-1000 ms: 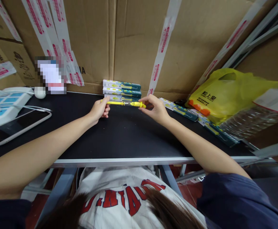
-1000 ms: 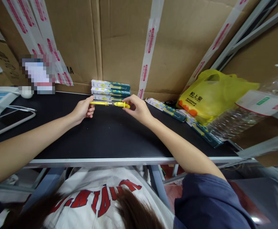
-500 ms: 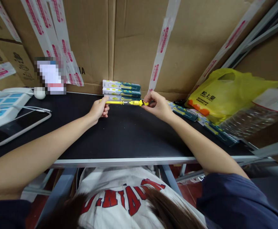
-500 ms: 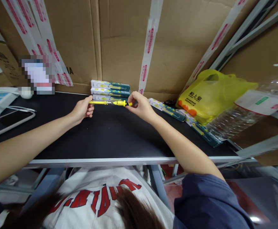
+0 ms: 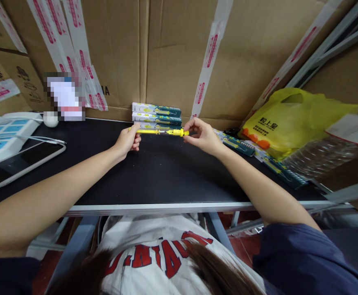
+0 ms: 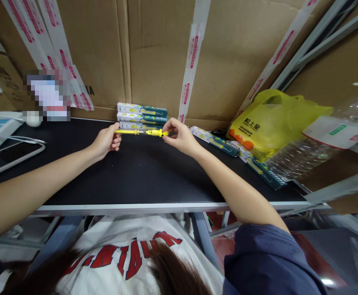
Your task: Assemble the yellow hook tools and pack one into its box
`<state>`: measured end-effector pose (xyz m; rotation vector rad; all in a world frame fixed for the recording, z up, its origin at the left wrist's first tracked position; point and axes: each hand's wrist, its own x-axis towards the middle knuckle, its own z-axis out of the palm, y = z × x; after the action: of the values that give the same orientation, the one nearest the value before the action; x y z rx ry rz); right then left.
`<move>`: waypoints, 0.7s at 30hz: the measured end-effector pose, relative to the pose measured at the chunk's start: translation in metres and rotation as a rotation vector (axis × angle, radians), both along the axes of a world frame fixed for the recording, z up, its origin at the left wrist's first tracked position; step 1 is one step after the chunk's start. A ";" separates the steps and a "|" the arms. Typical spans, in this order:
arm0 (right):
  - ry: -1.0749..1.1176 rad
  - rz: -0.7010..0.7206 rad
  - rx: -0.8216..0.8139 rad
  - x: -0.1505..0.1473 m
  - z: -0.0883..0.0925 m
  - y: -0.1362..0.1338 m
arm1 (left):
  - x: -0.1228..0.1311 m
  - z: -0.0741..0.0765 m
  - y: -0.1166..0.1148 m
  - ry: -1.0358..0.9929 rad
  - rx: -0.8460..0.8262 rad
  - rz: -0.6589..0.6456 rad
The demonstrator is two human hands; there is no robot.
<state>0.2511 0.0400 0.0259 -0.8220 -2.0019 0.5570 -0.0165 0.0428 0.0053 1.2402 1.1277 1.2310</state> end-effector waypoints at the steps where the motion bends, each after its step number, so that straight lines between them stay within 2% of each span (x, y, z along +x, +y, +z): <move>1: 0.009 0.005 -0.013 0.000 0.000 0.000 | 0.000 0.000 0.000 0.000 0.000 0.001; 15: 0.048 0.055 -0.095 0.004 0.005 0.001 | -0.001 -0.003 0.002 0.002 0.026 0.000; 21: 0.048 0.033 -0.131 0.003 -0.001 0.003 | 0.000 -0.002 0.001 0.001 0.028 -0.007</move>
<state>0.2541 0.0433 0.0252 -0.8479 -1.9538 0.7268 -0.0164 0.0436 0.0034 1.2647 1.1090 1.2448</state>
